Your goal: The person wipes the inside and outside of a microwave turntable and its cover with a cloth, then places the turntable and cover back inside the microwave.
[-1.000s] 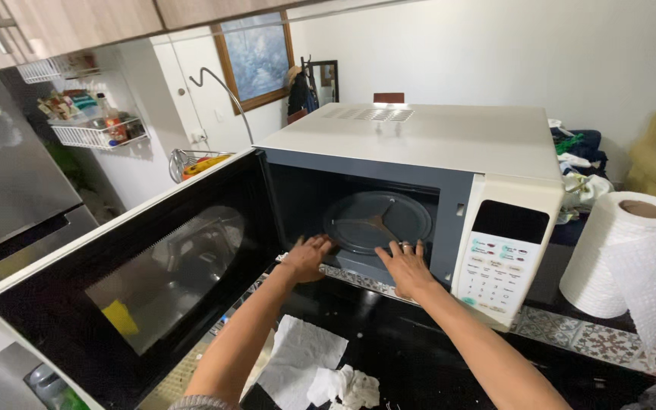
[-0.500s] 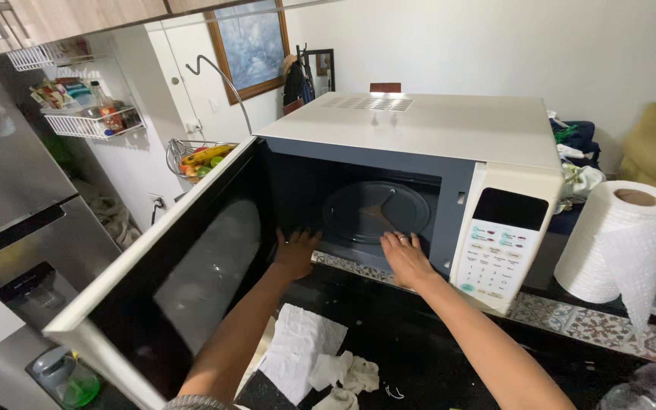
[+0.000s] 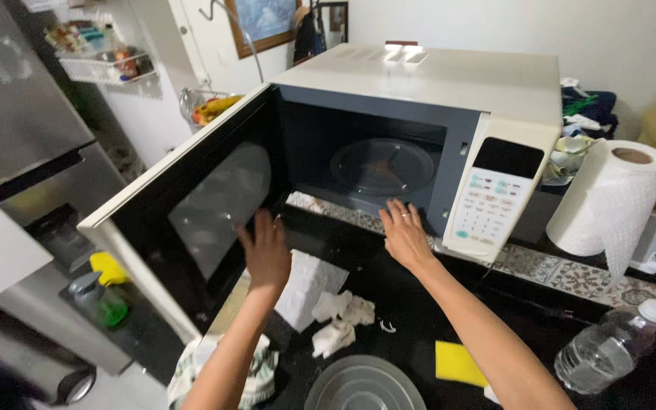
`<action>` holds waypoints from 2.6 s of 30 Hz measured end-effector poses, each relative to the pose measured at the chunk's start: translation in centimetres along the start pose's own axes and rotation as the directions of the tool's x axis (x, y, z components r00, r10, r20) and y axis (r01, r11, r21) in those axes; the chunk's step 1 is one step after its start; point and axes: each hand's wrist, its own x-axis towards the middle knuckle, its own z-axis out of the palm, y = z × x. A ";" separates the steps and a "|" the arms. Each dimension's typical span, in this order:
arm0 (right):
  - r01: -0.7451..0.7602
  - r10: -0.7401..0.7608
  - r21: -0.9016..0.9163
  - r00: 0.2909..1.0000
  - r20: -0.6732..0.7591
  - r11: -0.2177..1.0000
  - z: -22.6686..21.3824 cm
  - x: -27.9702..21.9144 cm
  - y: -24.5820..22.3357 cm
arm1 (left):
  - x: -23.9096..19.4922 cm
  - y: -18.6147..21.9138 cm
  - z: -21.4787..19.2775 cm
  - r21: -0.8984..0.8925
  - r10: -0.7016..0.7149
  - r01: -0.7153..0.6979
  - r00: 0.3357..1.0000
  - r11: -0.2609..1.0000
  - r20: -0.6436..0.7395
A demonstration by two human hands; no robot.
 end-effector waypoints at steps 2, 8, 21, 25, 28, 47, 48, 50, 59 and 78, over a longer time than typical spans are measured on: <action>-0.074 0.060 -0.112 0.991 -0.117 0.991 0.3 -1.2 -0.4 | -3.0 -0.2 4.1 0.053 -0.151 0.165 0.967 0.985 -0.206; -0.060 -0.130 -0.394 0.889 -0.439 0.917 3.6 -1.2 3.0 | -6.0 -4.6 6.5 0.233 0.070 0.045 0.883 0.971 -0.463; -0.098 0.092 -0.178 0.995 -0.039 0.979 0.9 -3.3 0.8 | -6.8 -11.3 10.3 0.275 0.080 0.071 0.861 0.959 -0.503; -0.079 0.067 -0.134 0.994 -0.092 0.988 1.6 -3.1 1.2 | -6.8 -11.9 10.5 0.233 0.035 0.082 0.888 0.969 -0.458; -0.078 0.065 -0.084 0.986 -0.153 0.993 1.9 -3.8 0.8 | -7.4 -11.7 9.6 0.207 0.018 0.089 0.885 0.974 -0.466; -0.497 0.060 0.317 0.604 0.795 0.808 3.3 -22.6 -9.2 | -8.5 -10.6 9.9 0.124 -0.083 0.125 0.951 0.984 -0.298; -0.492 0.059 0.319 0.609 0.791 0.810 4.5 -22.8 -8.9 | -8.5 -10.7 10.0 0.125 -0.086 0.129 0.949 0.984 -0.303; -0.482 0.092 0.344 0.675 0.732 0.806 7.0 -23.1 -8.3 | -8.4 -10.7 10.3 0.100 -0.071 0.109 0.944 0.989 -0.323; -0.640 0.195 0.409 0.661 0.724 0.650 8.0 -25.9 -9.2 | -10.5 -7.5 5.7 -0.072 -0.160 0.144 0.906 0.987 -0.391; -0.631 0.174 0.682 0.675 0.717 -0.370 5.9 -25.1 -6.0 | -16.1 -9.3 0.2 -0.305 -0.459 0.345 0.706 0.888 -0.538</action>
